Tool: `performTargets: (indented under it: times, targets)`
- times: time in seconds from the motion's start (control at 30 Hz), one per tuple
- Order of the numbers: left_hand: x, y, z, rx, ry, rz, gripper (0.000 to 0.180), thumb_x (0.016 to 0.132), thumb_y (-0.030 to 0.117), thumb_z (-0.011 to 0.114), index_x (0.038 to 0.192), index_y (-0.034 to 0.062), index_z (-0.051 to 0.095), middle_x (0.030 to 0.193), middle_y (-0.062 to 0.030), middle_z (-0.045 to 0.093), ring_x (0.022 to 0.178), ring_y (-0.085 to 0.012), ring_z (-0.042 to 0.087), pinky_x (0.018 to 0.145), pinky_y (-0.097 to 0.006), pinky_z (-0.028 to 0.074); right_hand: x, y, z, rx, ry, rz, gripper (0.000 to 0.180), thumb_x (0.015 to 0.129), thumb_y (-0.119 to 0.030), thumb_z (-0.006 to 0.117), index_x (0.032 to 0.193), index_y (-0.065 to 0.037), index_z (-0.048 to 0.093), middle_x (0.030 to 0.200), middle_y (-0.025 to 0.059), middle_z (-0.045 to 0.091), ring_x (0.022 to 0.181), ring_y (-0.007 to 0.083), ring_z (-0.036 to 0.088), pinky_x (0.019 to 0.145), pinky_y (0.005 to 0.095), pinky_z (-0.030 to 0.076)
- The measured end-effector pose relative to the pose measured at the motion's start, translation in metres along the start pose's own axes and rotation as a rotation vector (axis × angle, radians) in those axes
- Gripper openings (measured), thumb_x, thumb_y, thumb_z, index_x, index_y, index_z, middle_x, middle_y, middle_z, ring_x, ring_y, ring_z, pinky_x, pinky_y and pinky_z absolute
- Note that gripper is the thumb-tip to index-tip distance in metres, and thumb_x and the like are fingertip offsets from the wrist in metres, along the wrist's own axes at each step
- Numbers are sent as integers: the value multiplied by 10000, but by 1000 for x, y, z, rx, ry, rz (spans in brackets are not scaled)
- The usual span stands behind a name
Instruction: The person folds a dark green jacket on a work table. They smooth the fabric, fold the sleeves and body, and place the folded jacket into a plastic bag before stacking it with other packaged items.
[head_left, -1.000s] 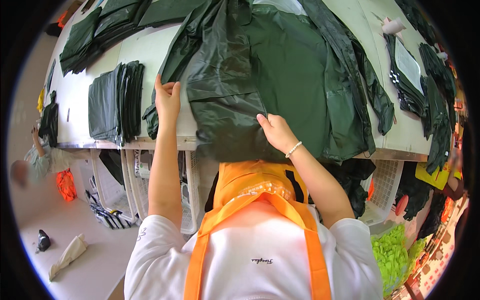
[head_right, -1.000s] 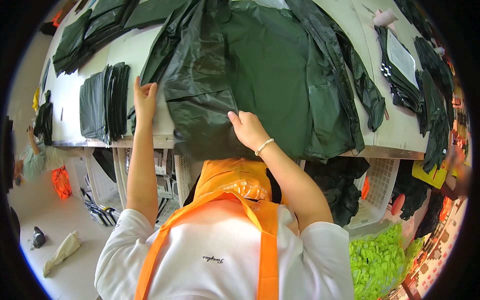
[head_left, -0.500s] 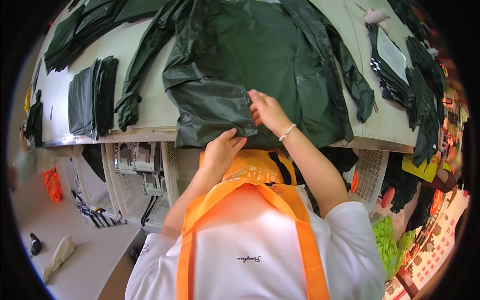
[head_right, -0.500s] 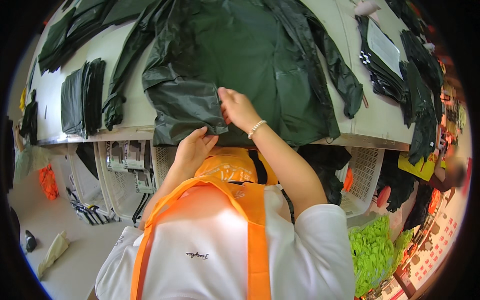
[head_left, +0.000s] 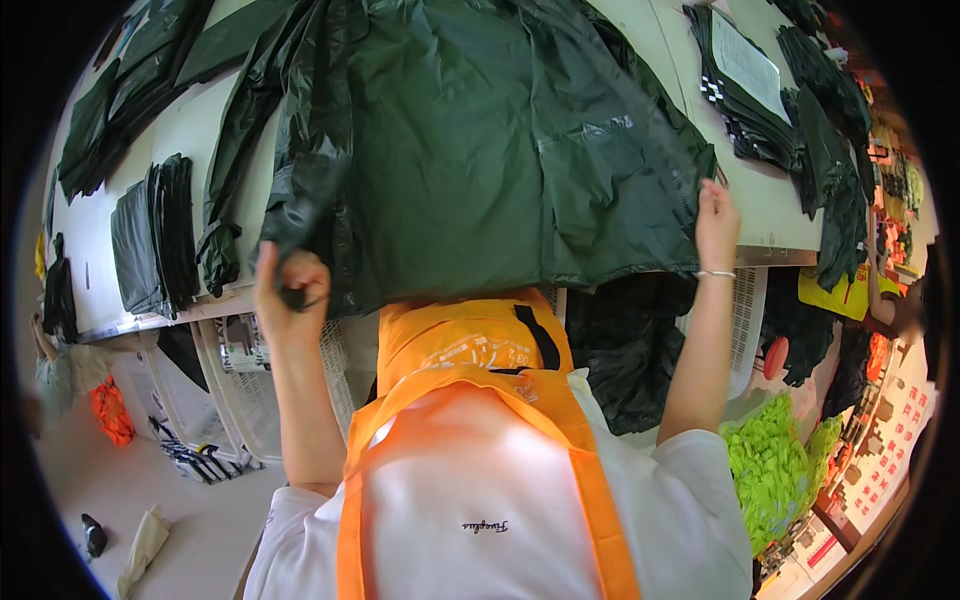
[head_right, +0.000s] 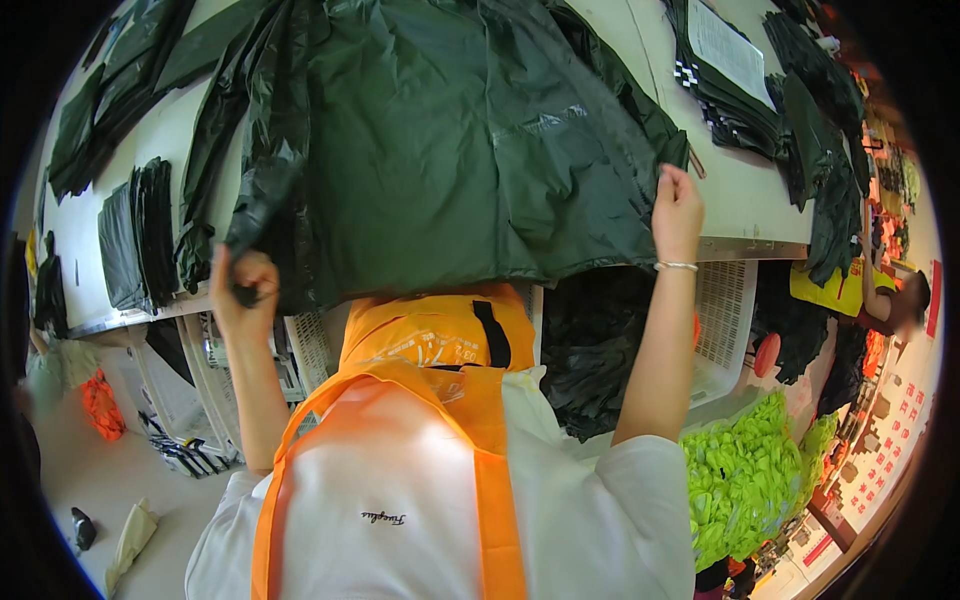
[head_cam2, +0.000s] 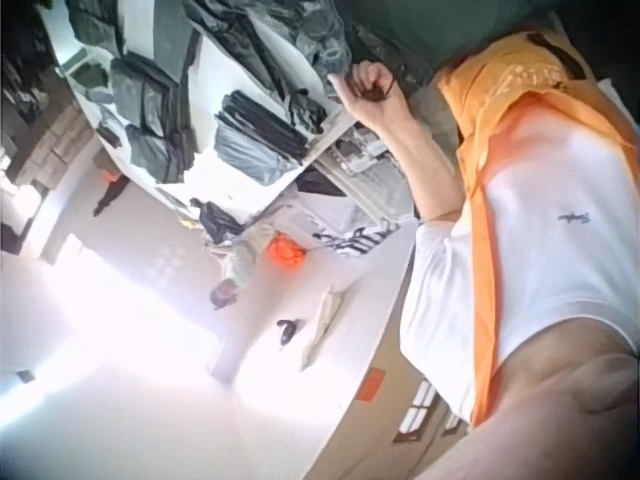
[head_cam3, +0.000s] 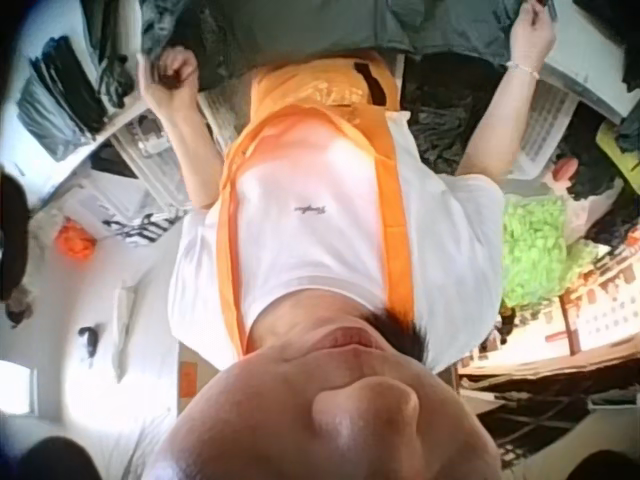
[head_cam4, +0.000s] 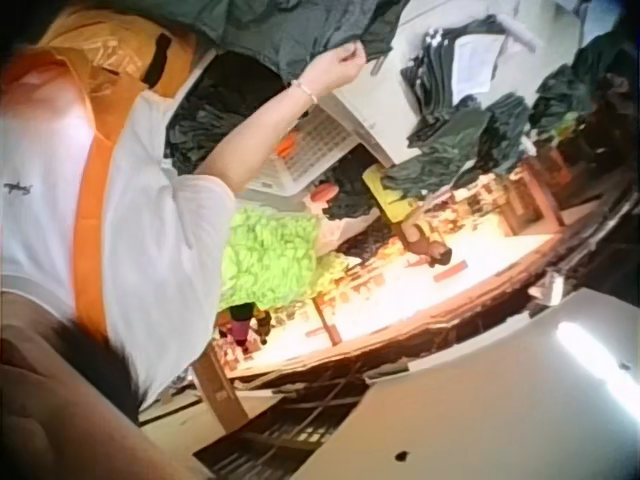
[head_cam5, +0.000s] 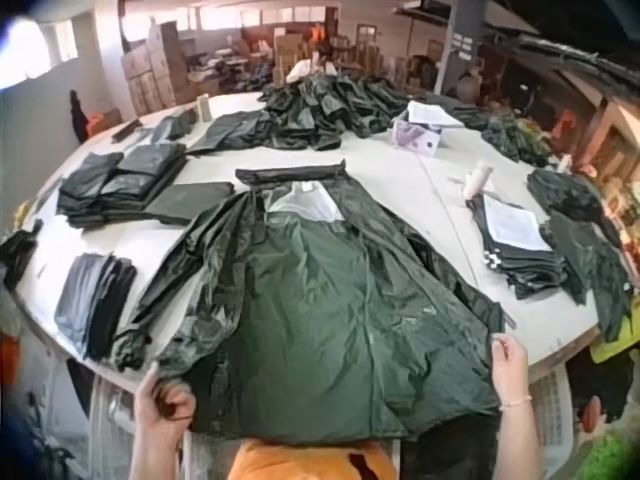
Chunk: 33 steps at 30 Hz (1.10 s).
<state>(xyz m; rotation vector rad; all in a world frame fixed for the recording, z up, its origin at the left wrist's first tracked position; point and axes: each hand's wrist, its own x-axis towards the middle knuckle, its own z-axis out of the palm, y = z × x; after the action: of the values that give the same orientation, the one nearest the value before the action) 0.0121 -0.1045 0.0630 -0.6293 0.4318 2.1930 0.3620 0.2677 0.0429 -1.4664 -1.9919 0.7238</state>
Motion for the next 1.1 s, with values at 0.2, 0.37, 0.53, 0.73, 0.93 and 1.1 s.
performTargets:
  times: [0.2,0.37,0.53,0.73,0.93,1.1]
  targets:
    - [16,-105,0,643,97,-338,224,860,308,646,874,102,558,612,19,374,515,-92,343,464,-226,281,-87,-113,71,346,-509,-38,263,935,-253,551,873,-3,602,643,-8,548,597,63,463,568,236,389]
    - [72,-158,-35,812,218,-415,226,856,277,663,945,72,633,813,-21,624,653,-114,538,538,-266,405,-150,-94,139,383,-636,118,269,938,-236,505,858,18,544,664,107,551,600,188,513,594,323,423]
    - [86,-152,-41,1047,181,-500,200,790,221,697,893,59,641,790,-39,639,690,-126,560,560,-269,420,-142,-51,129,105,-456,109,267,921,-231,526,844,20,572,681,149,590,616,273,571,615,357,452]
    - [110,-170,-79,1134,194,-544,197,801,236,677,882,57,667,852,-45,642,767,-149,570,668,-252,435,-148,-100,126,-199,-62,-476,159,781,-138,668,892,-69,577,818,104,557,805,295,561,683,391,456]
    - [92,-166,-51,1268,-99,-491,240,850,299,607,877,70,671,916,-26,628,862,-132,536,823,-255,391,-159,-108,154,-235,-314,-203,198,768,-158,702,886,-33,602,775,124,630,705,299,622,631,380,494]
    - [106,-165,-70,1357,-185,-466,274,864,330,586,789,74,648,863,-22,625,832,-134,529,806,-270,382,-160,-97,161,112,-313,-14,119,796,-109,659,817,-5,606,661,85,620,579,193,608,557,310,479]
